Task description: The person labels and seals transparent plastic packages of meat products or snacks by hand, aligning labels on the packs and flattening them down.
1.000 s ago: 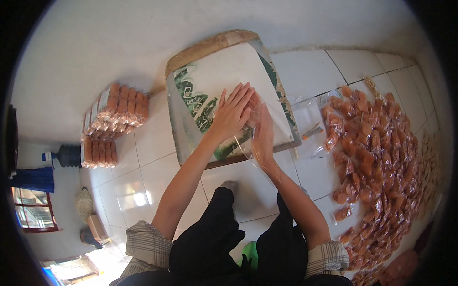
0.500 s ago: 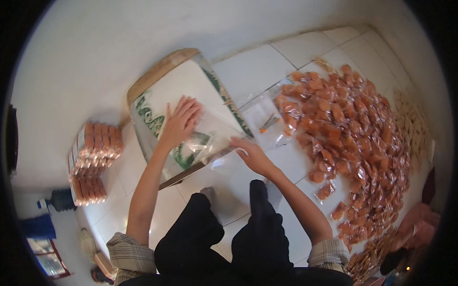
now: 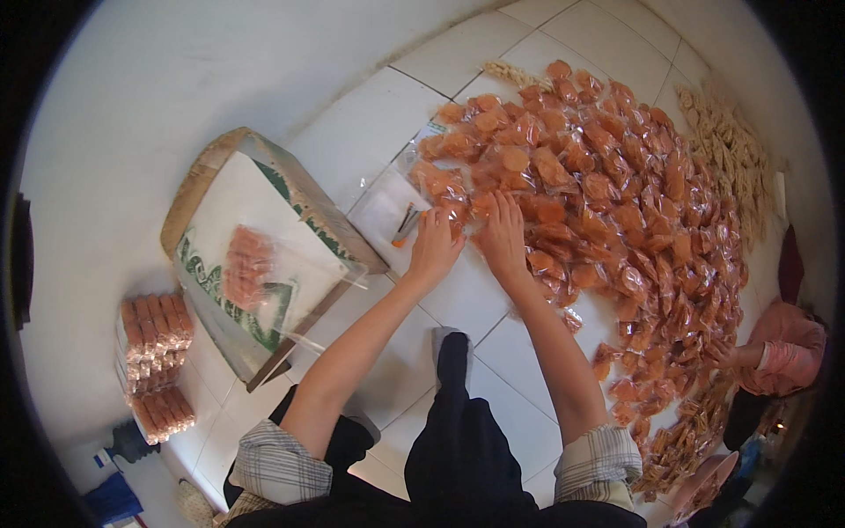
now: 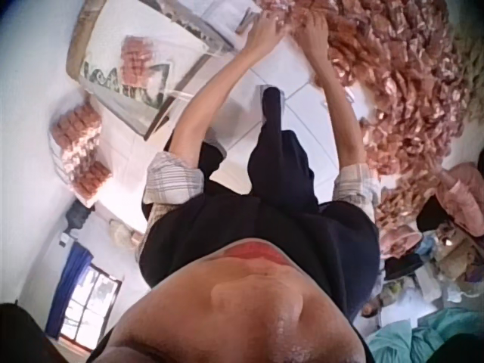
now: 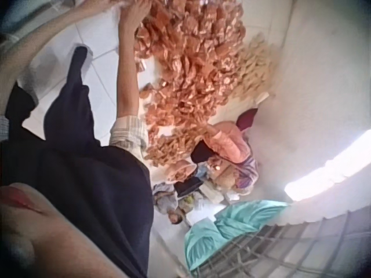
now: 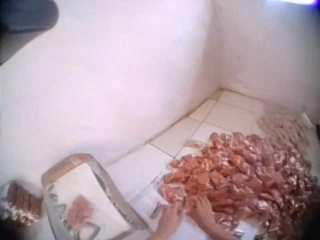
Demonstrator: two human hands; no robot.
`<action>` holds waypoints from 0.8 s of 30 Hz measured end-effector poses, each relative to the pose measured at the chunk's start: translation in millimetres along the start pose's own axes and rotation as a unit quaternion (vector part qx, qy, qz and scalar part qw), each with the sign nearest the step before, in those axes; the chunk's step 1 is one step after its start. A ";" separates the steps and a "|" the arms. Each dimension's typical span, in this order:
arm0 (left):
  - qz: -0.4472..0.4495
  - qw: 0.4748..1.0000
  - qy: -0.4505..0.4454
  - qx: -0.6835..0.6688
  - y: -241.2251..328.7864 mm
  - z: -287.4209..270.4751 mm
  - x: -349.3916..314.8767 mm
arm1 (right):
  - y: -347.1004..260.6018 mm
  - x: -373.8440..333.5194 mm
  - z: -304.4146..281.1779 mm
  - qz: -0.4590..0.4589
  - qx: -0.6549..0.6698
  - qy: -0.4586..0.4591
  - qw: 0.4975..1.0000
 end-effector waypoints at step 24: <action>-0.138 0.687 -0.164 -0.694 34.8 -58.6 -27.5 | -81.5 57.5 -115.4 -0.127 0.145 0.043 0.980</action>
Point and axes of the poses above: each hand's wrist, its own x-axis towards the middle knuckle, its own z-axis out of the palm, y = z × x, the point moved 6 cm from there along x, towards the middle knuckle, and after that the axes turned 8 degrees about -z, right-handed, at the moved point
